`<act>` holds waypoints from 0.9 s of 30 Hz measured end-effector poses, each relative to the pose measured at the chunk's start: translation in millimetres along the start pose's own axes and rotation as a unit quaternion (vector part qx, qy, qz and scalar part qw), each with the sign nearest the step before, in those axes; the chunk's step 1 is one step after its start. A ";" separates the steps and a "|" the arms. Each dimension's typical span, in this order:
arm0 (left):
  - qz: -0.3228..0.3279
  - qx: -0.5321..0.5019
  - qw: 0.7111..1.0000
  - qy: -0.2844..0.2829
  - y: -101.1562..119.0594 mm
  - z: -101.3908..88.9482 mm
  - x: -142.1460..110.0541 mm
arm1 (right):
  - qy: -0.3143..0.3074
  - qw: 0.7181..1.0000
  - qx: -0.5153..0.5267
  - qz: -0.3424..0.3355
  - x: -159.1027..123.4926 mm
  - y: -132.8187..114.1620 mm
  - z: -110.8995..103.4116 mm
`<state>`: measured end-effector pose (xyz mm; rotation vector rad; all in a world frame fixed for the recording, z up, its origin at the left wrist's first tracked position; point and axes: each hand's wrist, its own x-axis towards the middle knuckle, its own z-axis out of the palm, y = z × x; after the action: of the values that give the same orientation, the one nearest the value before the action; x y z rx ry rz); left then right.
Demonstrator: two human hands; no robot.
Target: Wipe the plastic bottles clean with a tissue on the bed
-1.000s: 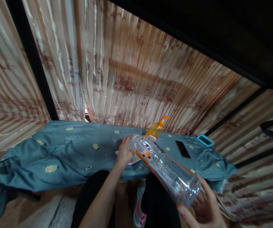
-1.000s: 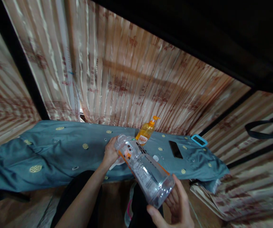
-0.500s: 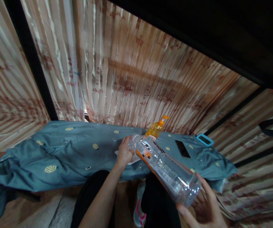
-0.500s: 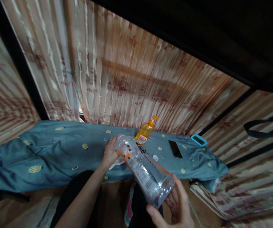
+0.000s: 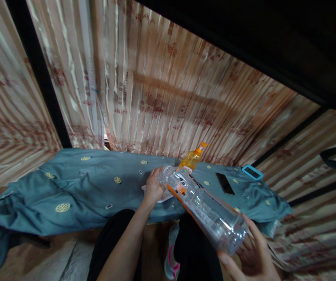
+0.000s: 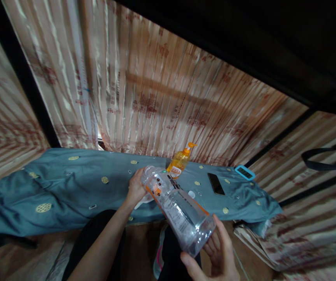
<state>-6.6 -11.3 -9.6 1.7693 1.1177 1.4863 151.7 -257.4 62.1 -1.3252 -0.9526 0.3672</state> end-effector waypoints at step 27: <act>0.008 0.004 1.000 0.001 -0.9 2.3 -0.2 | -0.075 0.991 -0.035 -0.107 2.8 -3.1 -2.3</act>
<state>-4.6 -10.8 -11.0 1.7863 1.1138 1.4970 154.3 -257.7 66.1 -1.2575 -1.2312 0.2731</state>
